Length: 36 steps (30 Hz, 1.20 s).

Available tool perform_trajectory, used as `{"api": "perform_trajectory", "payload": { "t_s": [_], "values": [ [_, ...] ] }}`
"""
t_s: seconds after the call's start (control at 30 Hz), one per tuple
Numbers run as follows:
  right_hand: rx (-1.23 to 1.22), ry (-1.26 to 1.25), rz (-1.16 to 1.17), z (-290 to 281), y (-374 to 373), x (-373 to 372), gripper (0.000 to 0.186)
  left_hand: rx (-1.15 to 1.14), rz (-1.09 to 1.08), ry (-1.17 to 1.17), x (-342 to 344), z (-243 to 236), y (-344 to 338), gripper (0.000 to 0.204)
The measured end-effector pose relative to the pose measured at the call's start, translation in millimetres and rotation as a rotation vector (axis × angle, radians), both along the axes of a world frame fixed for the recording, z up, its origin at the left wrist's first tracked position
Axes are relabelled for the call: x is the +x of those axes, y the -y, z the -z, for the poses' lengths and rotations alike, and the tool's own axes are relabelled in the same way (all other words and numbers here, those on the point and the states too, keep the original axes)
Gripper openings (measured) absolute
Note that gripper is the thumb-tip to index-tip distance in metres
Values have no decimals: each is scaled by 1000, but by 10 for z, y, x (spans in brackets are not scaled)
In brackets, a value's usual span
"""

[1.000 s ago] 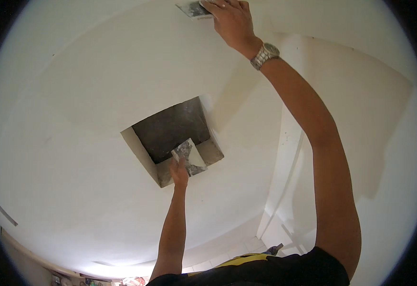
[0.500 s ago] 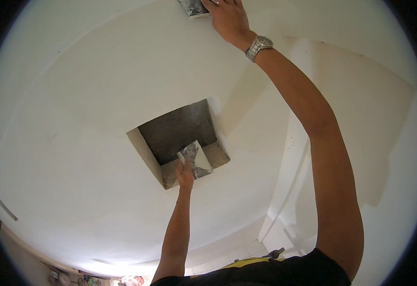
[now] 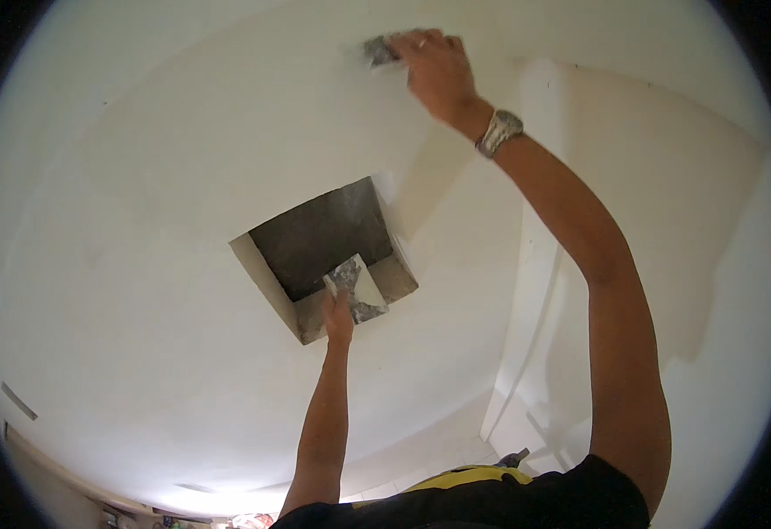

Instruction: The person applies plaster compound to a ceiling and wall joint using a putty knife. The person spreads the material along the corner and smoothing it out with multiple strokes.

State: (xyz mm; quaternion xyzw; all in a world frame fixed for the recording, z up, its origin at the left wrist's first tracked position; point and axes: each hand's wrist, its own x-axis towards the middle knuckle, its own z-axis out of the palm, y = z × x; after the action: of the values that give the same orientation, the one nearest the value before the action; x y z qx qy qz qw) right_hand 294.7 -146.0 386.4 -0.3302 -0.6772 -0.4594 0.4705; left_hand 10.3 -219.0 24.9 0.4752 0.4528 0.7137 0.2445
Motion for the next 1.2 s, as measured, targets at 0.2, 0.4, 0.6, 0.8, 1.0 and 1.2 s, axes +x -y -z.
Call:
{"api": "perform_trajectory", "payload": {
  "t_s": [0.2, 0.4, 0.6, 0.8, 1.0, 1.2],
  "values": [
    [13, -186, 2, -650, -58, 285, 39, 42, -5, -108, 53, -90, 48, 31],
    [165, 67, 47, -77, -225, 74, 42, 100, -90, -95, 55, 33, -42, 26],
    [156, -37, 12, -512, 48, 23, 42, 55, -48, -108, -13, -5, 23, 23],
    [197, 28, 84, -390, 35, -241, 46, 77, -111, -72, 143, -26, -54, 23],
    [1, 165, 2, 55, 229, -260, 48, 41, 1, -105, -17, -57, 55, 22],
    [104, -60, 2, -745, 139, 122, 39, 13, 22, -98, 39, -38, -1, 22]
  ]
}}
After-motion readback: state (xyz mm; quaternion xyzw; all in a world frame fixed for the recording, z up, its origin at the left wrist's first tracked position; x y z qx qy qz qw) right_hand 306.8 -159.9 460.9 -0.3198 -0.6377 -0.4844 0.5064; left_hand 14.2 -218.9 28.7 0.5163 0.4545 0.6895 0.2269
